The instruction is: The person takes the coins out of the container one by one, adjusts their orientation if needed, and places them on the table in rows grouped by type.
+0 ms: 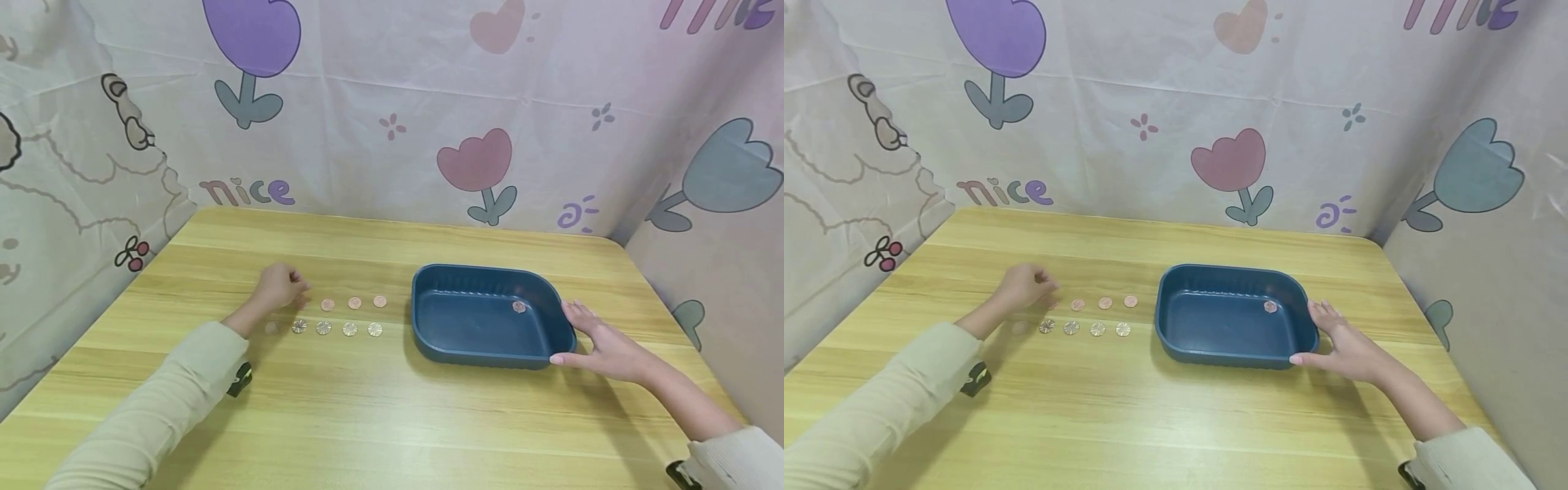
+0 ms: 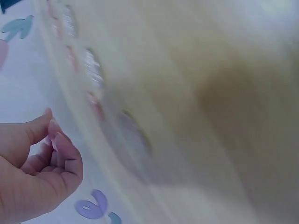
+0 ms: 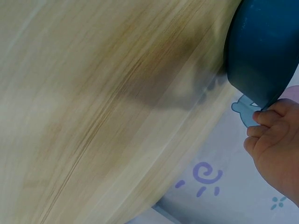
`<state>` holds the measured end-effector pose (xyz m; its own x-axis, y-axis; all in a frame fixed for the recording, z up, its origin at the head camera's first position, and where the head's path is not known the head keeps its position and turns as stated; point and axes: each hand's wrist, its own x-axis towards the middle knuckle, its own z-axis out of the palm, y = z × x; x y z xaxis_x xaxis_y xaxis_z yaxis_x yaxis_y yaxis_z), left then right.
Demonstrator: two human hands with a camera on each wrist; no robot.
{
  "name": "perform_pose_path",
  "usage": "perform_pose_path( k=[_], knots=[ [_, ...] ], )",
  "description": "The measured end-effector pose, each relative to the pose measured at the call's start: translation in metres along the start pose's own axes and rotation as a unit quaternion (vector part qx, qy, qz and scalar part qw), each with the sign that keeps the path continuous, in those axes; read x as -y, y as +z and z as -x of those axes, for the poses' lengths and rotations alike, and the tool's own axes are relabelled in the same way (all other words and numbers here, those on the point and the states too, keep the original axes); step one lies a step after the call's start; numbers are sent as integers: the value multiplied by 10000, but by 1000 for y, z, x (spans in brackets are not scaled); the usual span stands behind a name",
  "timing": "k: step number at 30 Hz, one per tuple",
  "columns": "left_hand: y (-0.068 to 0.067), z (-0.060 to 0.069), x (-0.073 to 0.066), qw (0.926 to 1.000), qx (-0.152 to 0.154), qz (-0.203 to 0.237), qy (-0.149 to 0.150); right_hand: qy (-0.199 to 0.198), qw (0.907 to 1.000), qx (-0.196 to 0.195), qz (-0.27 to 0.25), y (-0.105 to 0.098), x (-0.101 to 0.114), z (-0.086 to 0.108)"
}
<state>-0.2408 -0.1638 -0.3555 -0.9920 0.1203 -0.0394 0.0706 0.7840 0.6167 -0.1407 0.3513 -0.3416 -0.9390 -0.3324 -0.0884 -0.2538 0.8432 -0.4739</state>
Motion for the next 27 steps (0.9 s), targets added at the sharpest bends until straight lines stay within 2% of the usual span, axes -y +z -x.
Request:
perform_pose_path(
  k=[6, 10, 20, 23, 27],
  knots=[
    [6, -1, -30, 9980, -279, 482, 304, -30, 10000, -36, -10, 1, -2, 0],
    [16, 0, -50, 9937, -402, 901, 538, -10, 10000, -34, -33, 1, -1, 0],
    [55, -3, -108, 9811, -585, 1633, 862, 12, 10000, -8, -43, 1, -2, 0],
    [68, -6, -127, 9768, -676, 1743, 1044, 14, 10000, -8, -20, 1, -2, 0],
    [86, -8, -150, 9745, -615, 1810, 1172, 16, 10000, -31, 3, 1, -1, 0]
  ],
)
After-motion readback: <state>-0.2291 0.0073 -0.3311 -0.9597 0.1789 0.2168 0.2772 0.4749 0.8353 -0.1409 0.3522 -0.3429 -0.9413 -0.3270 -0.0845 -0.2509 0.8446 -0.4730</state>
